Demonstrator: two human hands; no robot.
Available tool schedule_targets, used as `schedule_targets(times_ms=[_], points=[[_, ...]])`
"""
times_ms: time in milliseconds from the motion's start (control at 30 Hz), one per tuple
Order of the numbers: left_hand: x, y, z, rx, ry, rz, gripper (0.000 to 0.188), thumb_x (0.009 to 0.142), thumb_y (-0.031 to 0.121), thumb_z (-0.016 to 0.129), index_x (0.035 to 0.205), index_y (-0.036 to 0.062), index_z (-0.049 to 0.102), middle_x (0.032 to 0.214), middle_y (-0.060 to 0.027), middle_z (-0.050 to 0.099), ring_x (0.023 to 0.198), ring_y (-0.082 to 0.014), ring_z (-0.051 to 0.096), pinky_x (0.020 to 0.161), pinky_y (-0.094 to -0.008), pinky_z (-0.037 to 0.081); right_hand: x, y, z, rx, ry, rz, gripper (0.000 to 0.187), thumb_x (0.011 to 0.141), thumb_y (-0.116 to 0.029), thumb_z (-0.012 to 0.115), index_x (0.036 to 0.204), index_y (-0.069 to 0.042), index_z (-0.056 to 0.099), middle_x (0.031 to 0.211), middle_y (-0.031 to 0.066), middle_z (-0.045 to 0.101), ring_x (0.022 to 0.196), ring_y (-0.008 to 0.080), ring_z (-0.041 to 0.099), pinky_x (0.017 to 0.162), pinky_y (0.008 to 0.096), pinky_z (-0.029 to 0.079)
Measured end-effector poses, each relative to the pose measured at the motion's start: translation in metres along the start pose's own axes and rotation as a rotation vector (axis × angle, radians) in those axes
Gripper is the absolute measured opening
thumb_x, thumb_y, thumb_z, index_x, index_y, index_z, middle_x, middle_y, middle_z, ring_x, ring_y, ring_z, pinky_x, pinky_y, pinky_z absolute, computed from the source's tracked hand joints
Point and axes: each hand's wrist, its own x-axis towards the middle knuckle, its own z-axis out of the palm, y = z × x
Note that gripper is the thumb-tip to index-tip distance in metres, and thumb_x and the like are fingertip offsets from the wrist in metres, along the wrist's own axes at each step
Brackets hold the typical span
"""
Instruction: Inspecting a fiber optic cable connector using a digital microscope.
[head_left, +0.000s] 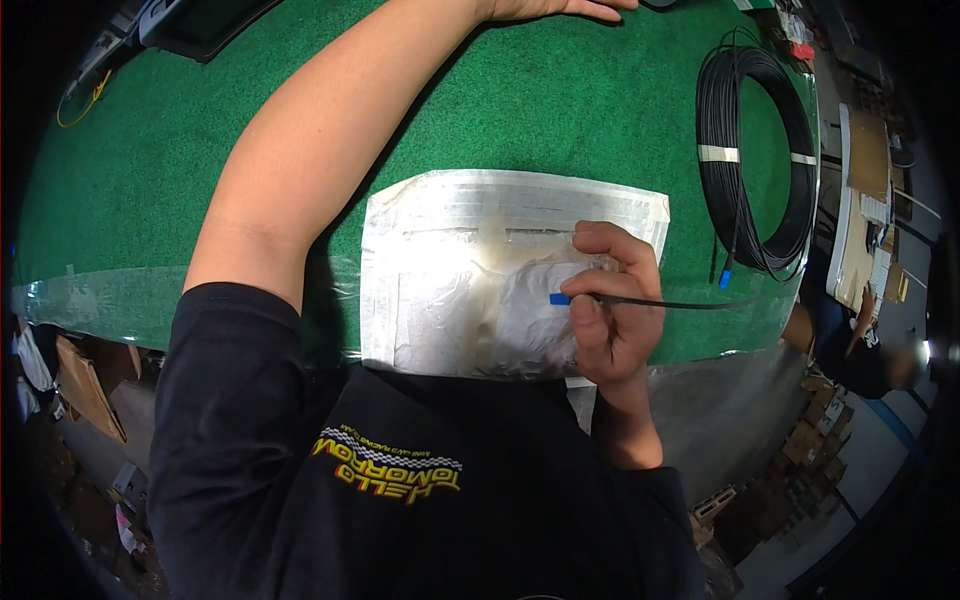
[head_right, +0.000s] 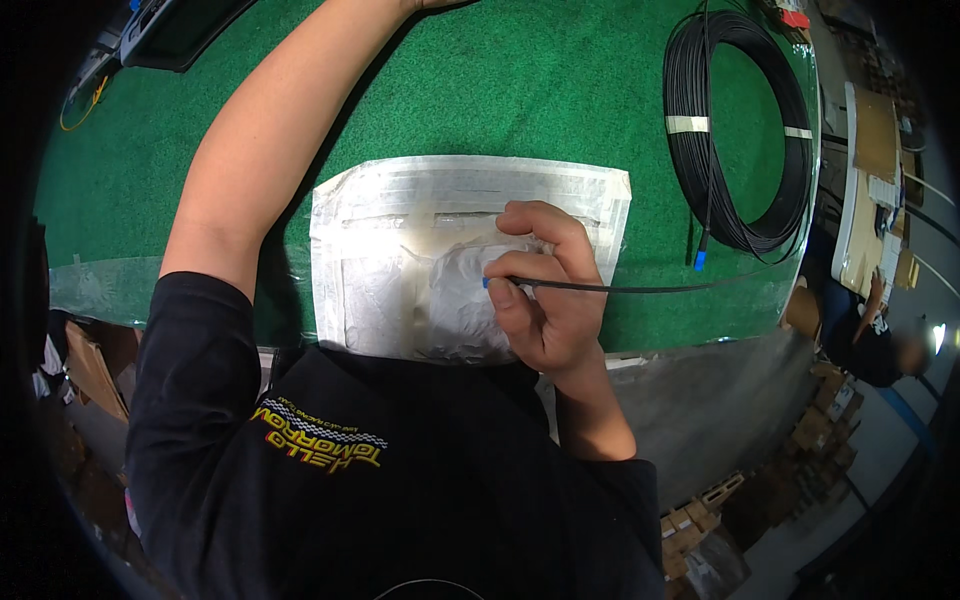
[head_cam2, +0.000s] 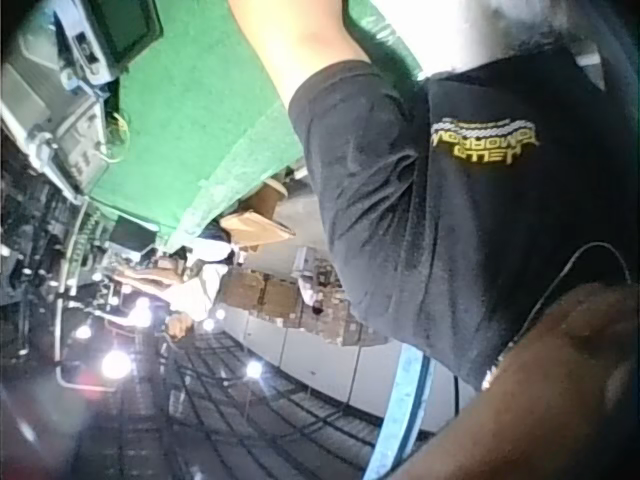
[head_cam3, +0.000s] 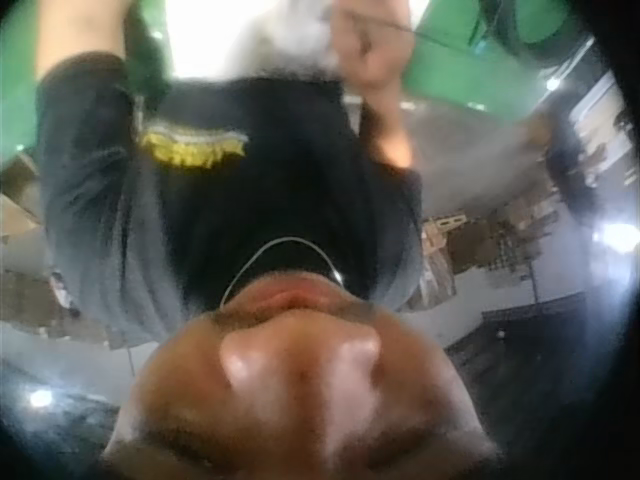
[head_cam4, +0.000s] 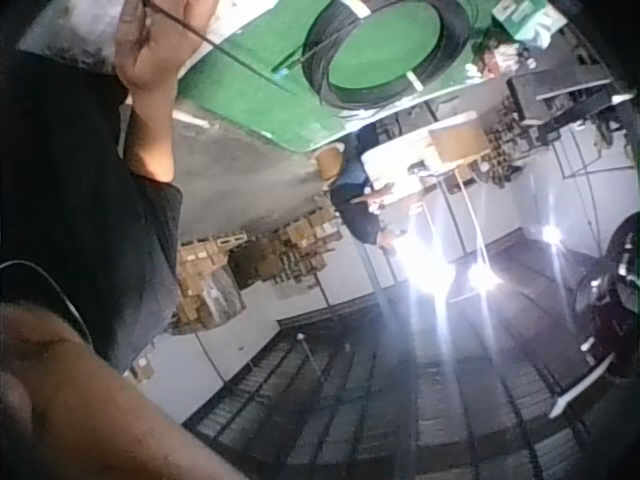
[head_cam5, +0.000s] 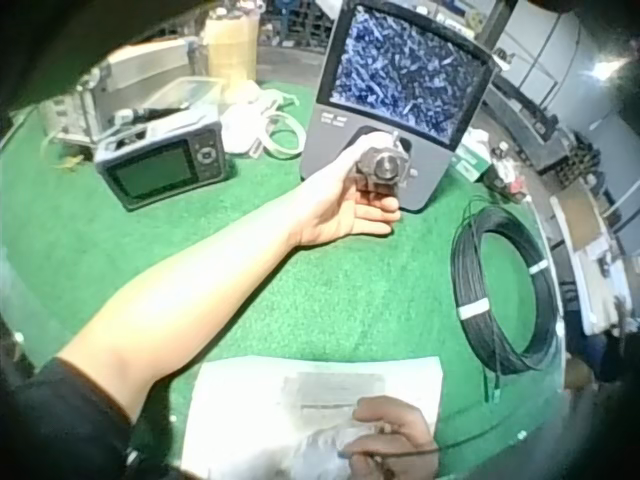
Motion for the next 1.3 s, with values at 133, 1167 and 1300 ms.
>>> schedule_targets(times_ms=[133, 1167, 1300], points=[[0.001, 0.000, -0.001, -0.009, -0.035, 0.014, 0.077, 0.092, 0.077, 0.055, 0.113, 0.0044, 0.068, 0.092, -0.0118, 0.073, 0.089, -0.0263, 0.074, 0.085, -0.0413, 0.061, -0.001, 0.000, 0.001, 0.032, 0.028, 0.011, 0.020, 0.095, -0.017, 0.070, 0.100, 0.002, 0.071, 0.123, 0.0220, 0.061, 0.119, 0.0363, 0.061, 0.099, 0.0460, 0.051], [-0.001, 0.001, -0.001, -0.034, -0.031, -0.022, 0.078, 0.094, 0.077, 0.053, 0.114, 0.0030, 0.068, 0.093, -0.0127, 0.074, 0.089, -0.0274, 0.075, 0.086, -0.0426, 0.061, 0.002, 0.000, -0.003, -0.044, -0.090, -0.054, 0.028, 0.097, -0.028, 0.069, 0.097, -0.001, 0.074, 0.114, 0.0207, 0.065, 0.116, 0.0385, 0.061, 0.097, 0.0483, 0.051], [0.002, -0.003, -0.004, -0.044, -0.048, -0.042, 0.076, 0.095, 0.076, 0.051, 0.113, 0.0049, 0.069, 0.093, -0.0114, 0.075, 0.088, -0.0257, 0.075, 0.085, -0.0401, 0.061, 0.010, 0.002, -0.012, 0.161, -0.069, 0.009, 0.019, 0.089, -0.018, 0.074, 0.098, -0.001, 0.075, 0.106, 0.0156, 0.068, 0.108, 0.0339, 0.064, 0.092, 0.0441, 0.052]])
